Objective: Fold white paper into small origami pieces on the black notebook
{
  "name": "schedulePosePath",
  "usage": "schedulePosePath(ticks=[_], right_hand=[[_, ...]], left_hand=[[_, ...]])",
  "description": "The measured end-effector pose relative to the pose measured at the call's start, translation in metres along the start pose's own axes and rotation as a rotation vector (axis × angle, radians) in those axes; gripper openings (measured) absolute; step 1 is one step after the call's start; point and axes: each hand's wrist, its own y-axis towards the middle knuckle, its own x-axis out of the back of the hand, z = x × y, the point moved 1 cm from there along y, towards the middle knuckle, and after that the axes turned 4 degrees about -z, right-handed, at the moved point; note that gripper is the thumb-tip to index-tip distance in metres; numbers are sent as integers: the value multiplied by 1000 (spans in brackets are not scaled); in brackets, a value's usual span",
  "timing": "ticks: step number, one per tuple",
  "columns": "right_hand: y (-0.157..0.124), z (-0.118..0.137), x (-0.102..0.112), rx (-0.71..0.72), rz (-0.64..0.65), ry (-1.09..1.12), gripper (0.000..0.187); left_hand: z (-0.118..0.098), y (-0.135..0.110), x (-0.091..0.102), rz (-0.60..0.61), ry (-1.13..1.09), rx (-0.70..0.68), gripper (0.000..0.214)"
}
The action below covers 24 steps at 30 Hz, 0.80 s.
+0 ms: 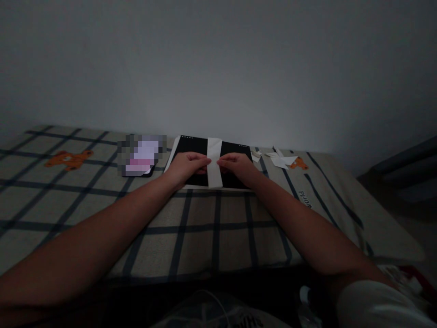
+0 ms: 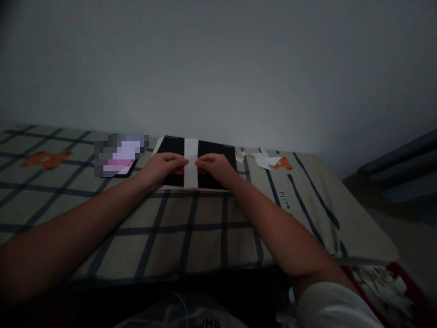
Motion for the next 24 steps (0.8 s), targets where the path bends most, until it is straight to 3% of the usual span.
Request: schedulePosePath(ticks=[7,14,24], right_hand=[[0,-2,-1,-36,15,31,17],[1,-1,0,17,-8,24,18],[0,-1,-1,-6,5,4,18]], left_hand=[[-1,0,0,-49,18,-38,16],[0,0,0,-4,30,-18,15],[-2,0,-1,-29,-12,-57,14]])
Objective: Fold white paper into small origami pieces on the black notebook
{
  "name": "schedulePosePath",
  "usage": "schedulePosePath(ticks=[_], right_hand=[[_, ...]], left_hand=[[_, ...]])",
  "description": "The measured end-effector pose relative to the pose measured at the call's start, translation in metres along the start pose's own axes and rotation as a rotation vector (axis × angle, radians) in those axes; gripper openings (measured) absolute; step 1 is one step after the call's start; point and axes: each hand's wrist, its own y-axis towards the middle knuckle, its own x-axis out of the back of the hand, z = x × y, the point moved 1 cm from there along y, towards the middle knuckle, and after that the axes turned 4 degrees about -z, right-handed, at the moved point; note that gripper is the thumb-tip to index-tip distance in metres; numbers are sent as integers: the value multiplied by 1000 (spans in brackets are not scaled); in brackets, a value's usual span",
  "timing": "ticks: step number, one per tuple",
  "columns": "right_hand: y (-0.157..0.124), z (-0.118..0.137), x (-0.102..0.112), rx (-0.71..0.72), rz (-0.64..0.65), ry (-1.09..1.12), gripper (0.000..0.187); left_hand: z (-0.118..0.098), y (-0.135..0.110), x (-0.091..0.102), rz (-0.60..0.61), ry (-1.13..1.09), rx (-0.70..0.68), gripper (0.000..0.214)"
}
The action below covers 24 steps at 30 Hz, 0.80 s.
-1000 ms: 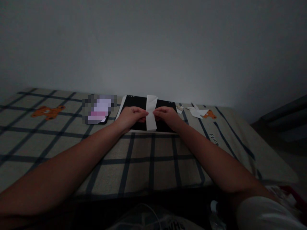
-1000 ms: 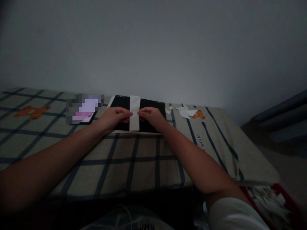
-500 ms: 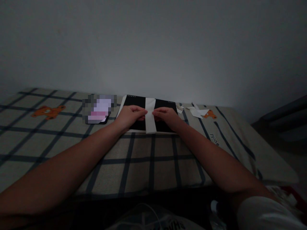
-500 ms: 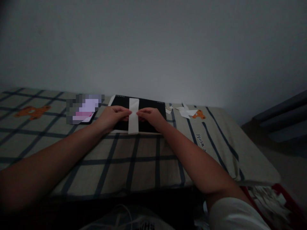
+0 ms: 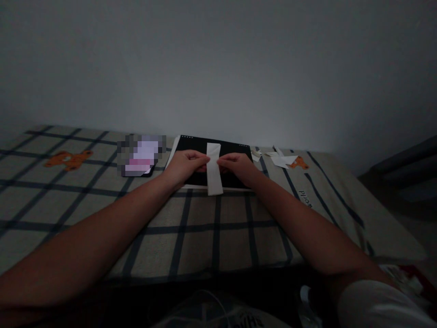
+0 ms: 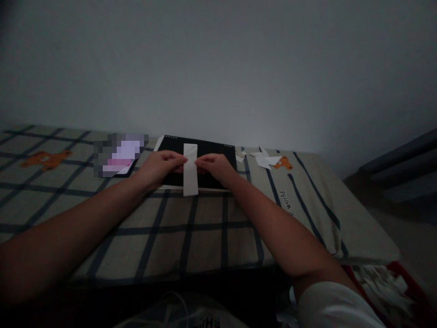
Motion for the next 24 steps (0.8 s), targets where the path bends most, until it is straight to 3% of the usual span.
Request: schedulePosePath(ticks=[17,24], right_hand=[[-1,2,0,18,16,-8,15],[2,-3,2,56,0,20,18]], left_hand=[[-1,1,0,2,-27,26,16],[0,0,0,60,-8,21,16]])
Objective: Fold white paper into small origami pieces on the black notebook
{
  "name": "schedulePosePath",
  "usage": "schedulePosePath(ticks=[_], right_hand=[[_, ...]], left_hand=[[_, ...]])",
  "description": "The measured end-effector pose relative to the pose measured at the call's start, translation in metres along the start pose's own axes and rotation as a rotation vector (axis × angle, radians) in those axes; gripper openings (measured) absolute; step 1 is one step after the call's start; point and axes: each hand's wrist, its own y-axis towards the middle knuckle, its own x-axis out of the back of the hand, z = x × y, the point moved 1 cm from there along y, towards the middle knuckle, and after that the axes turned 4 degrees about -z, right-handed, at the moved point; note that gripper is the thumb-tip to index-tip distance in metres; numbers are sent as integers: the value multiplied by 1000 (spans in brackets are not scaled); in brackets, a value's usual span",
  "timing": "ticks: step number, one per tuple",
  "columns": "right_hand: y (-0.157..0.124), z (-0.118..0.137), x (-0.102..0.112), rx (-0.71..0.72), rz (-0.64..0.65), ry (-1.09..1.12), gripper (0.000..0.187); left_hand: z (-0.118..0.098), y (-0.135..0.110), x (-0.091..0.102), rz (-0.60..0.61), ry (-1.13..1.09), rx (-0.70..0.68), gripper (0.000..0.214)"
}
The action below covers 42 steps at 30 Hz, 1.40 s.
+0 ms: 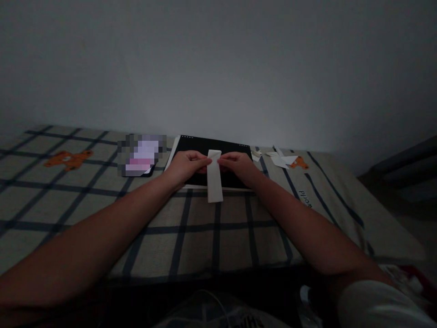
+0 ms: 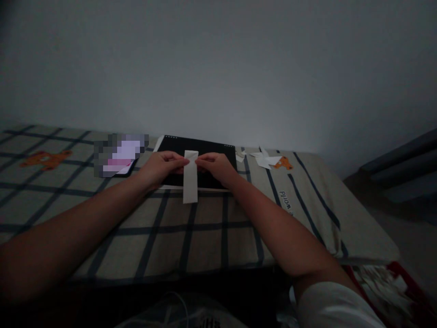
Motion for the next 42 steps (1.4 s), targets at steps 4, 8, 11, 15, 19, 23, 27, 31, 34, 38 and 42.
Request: schedulePosePath(ticks=[4,8,11,15,19,23,27,31,34,38,42], right_hand=[[-1,0,0,-4,11,-20,18],[-2,3,-2,-39,29,-13,19],[-3,3,-3,-54,28,13,22],[-2,2,-2,-38,-29,38,21],[-2,3,-2,-38,-18,3,18],[-2,3,-2,-43,4,2,20],[-1,0,-3,-34,12,32,22],[-1,1,-3,-12,-2,38,21],[-2,4,-3,-14,-45,25,20],[-2,6,-1,-22,-132,60,21],[-1,4,0,-17,-165,77,22]], left_hand=[[0,0,0,-34,17,-13,18],[-3,-1,0,-63,22,-41,22],[-4,-2,0,-69,14,-62,20],[-3,-1,-1,-62,24,-55,16],[-3,-1,-1,-50,29,-30,18],[-3,0,3,-25,45,-74,24],[-4,0,4,-14,57,-114,24],[-4,-1,2,-64,63,-149,26],[-2,0,2,-81,49,-160,30],[0,2,4,-65,110,-150,32],[2,3,3,12,142,-116,34]])
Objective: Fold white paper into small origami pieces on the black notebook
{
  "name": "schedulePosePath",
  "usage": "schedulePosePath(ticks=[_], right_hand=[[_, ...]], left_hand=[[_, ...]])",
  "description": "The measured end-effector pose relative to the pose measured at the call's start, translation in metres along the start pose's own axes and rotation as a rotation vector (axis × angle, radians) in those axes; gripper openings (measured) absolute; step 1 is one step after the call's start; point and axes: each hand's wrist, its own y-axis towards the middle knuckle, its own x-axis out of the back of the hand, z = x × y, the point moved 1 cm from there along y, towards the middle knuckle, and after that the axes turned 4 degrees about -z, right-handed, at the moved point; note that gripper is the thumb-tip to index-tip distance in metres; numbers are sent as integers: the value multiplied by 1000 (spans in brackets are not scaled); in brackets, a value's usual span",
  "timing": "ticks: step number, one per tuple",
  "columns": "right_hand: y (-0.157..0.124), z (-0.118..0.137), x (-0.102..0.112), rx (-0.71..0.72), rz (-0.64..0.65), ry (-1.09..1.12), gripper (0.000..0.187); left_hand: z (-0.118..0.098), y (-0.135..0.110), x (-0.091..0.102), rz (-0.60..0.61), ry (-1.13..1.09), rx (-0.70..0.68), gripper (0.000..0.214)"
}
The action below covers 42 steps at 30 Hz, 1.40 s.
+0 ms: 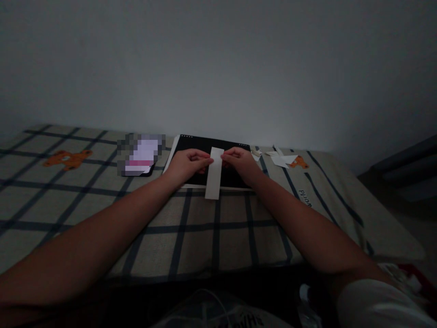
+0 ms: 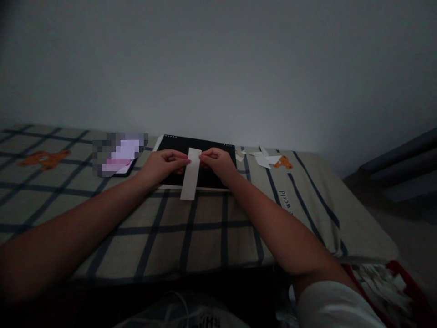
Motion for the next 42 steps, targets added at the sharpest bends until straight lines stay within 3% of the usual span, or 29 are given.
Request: schedulePosePath(ticks=[9,15,27,38,42], right_hand=[[0,-2,-2,35,74,112,35],[2,-3,-5,-33,108,84,41],[2,-7,-5,-52,188,46,37],[0,-3,-5,-59,113,74,42],[1,-1,-4,-49,146,144,38]], left_hand=[[3,-1,-2,45,-34,16,44],[2,-5,-6,125,-112,27,54],[1,-6,-8,161,-125,29,58],[-4,-4,-8,69,-39,-33,67],[-7,-3,-5,33,-95,-54,68]])
